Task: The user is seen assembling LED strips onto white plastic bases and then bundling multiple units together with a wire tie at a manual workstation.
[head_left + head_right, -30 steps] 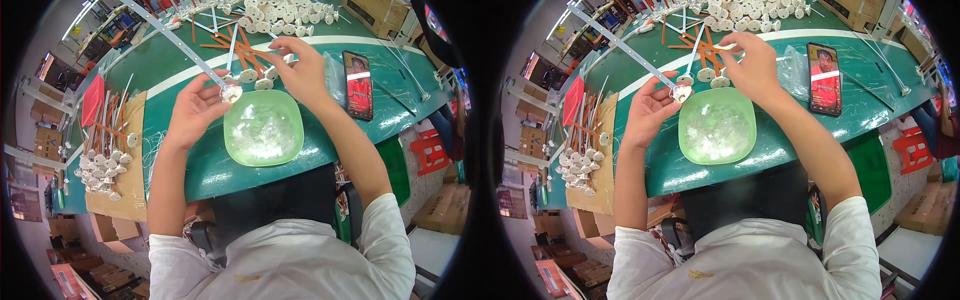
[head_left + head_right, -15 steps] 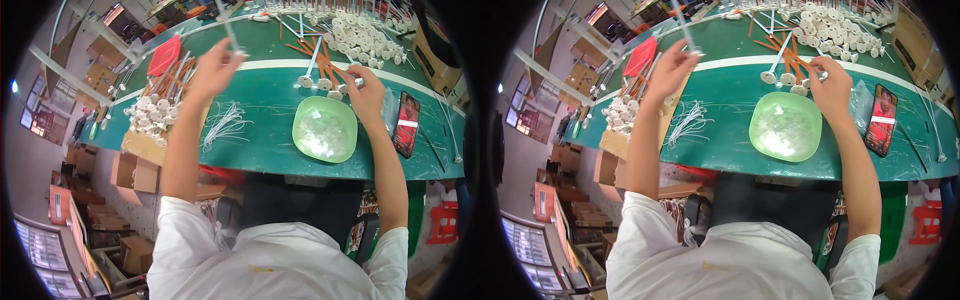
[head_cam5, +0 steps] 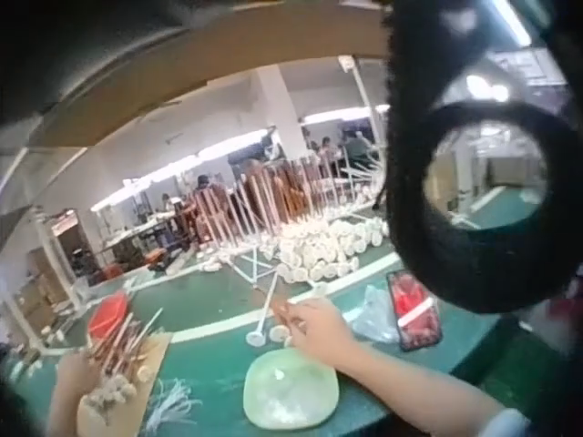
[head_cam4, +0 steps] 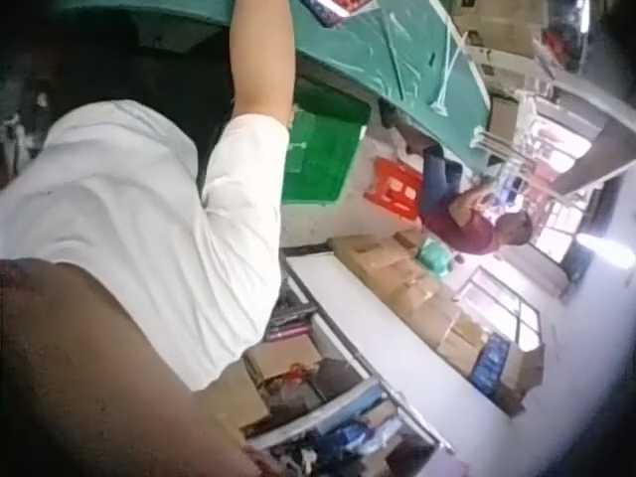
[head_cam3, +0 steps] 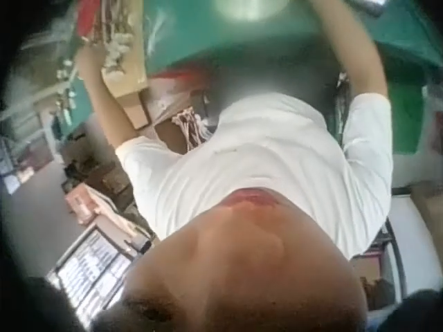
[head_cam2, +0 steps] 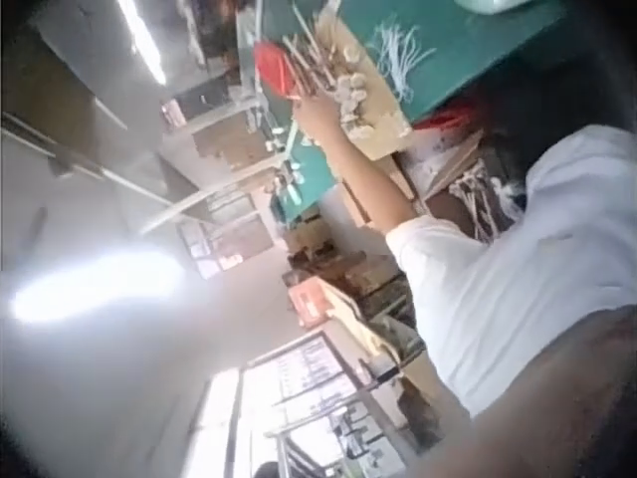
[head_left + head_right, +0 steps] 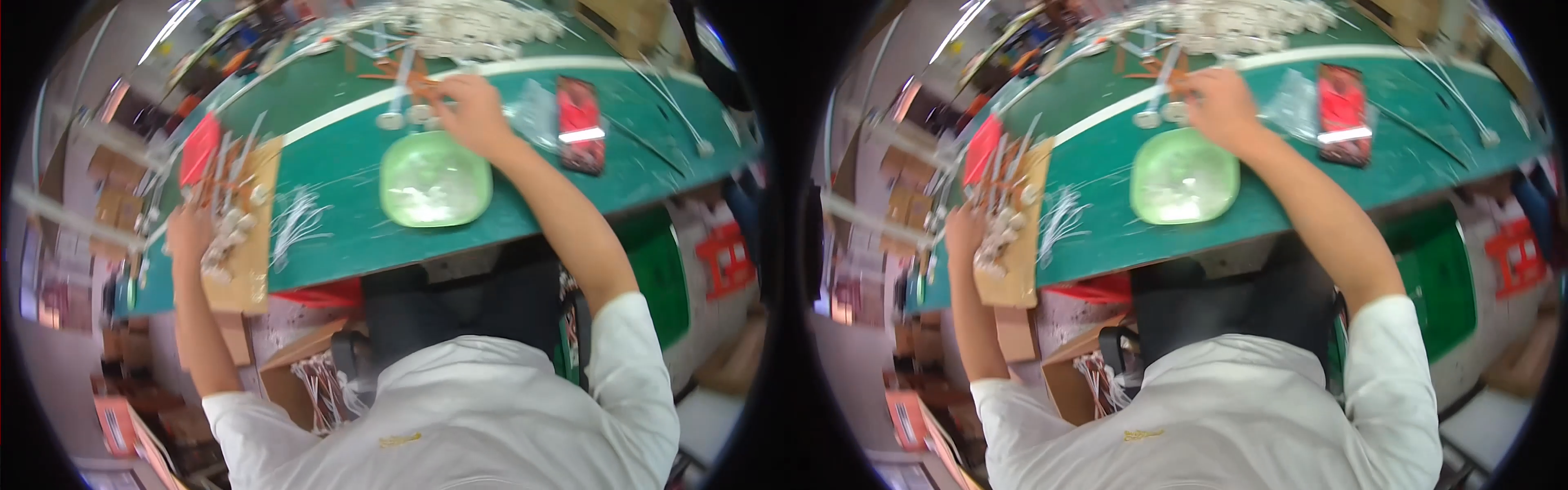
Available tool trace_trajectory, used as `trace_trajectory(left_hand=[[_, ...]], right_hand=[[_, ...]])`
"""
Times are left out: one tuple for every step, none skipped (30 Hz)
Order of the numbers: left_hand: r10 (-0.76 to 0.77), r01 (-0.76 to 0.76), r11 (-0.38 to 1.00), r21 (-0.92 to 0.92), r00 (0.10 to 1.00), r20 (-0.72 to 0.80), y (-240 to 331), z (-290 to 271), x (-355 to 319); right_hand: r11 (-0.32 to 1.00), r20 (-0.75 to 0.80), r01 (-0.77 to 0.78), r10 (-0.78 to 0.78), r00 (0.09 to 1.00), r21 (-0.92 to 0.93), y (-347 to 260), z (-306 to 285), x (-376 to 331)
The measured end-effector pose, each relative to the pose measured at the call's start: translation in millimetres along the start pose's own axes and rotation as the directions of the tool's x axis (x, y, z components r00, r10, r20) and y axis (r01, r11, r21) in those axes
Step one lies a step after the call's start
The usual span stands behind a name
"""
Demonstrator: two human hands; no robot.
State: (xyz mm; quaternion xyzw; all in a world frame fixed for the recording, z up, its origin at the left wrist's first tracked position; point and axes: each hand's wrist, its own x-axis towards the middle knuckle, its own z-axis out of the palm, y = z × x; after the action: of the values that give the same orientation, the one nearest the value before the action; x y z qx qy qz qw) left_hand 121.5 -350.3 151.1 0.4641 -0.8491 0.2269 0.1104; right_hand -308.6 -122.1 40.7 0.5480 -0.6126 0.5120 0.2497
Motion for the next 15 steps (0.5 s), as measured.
trace_trajectory(left_hand=[[-0.011, 0.012, 0.991, 0.131, 1.0, -0.003, -21, 10, -3], [-0.05, 0.046, 0.99, 0.135, 0.999, 0.019, -10, 8, -3], [-0.096, 0.09, 0.986, 0.142, 0.995, 0.037, 3, -1, 0], [-0.066, 0.06, 0.99, 0.131, 0.997, 0.035, 13, -6, 2], [-0.005, 0.013, 0.989, 0.147, 0.998, -0.056, 23, -9, 5], [0.047, -0.023, 0.986, 0.168, 0.989, -0.139, 30, -10, 5], [0.134, -0.106, 0.988, 0.116, 0.952, -0.276, 39, -9, 7], [0.143, -0.118, 0.987, 0.107, 0.952, -0.27, 49, -7, 10], [0.163, -0.212, 0.967, -0.139, 0.94, -0.299, 72, -13, 12], [0.177, -0.304, 0.873, -0.38, 0.926, -0.334, 100, -12, 18], [0.142, -0.309, 0.776, -0.549, 0.935, -0.326, 120, -5, 21], [0.108, -0.305, 0.646, -0.699, 0.944, -0.313, 142, 4, 26], [0.122, -0.339, 0.569, -0.749, 0.936, -0.331, 168, 8, 31], [0.132, -0.367, 0.491, -0.79, 0.928, -0.349, 192, 10, 36], [0.073, -0.307, 0.391, -0.868, 0.95, -0.304, 211, 15, 43]], right_hand=[[0.999, 0.034, -0.023, 0.022, 0.999, 0.03, -7, 6, 4], [0.998, 0.065, -0.062, 0.06, 0.996, 0.025, -8, 8, 1], [0.995, 0.093, -0.093, 0.09, 0.992, 0.025, -6, 5, 1], [0.994, 0.083, -0.11, 0.109, 0.991, 0.0, -5, 1, 1], [0.995, 0.084, -0.097, 0.097, 0.992, 0.003, -4, -4, 1], [0.997, 0.094, -0.082, 0.08, 0.992, 0.015, -5, -6, 0], [0.996, 0.095, -0.094, 0.093, 0.991, 0.01, -6, -5, 0], [0.995, 0.1, -0.103, 0.103, 0.99, -0.002, -5, -7, 0], [0.996, 0.123, -0.093, 0.093, 0.988, -0.01, -5, -9, 1], [0.996, 0.145, -0.084, 0.087, 0.986, -0.029, -3, -14, 1], [0.996, 0.144, -0.076, 0.081, 0.986, -0.042, -4, -13, 1], [0.996, 0.15, -0.077, 0.084, 0.985, -0.05, -3, -13, -1], [0.996, 0.166, -0.084, 0.086, 0.982, -0.017, -2, -12, -1], [0.996, 0.182, -0.091, 0.085, 0.98, 0.022, -4, -10, -1], [0.996, 0.189, -0.085, 0.079, 0.979, 0.027, -8, -6, 1]])
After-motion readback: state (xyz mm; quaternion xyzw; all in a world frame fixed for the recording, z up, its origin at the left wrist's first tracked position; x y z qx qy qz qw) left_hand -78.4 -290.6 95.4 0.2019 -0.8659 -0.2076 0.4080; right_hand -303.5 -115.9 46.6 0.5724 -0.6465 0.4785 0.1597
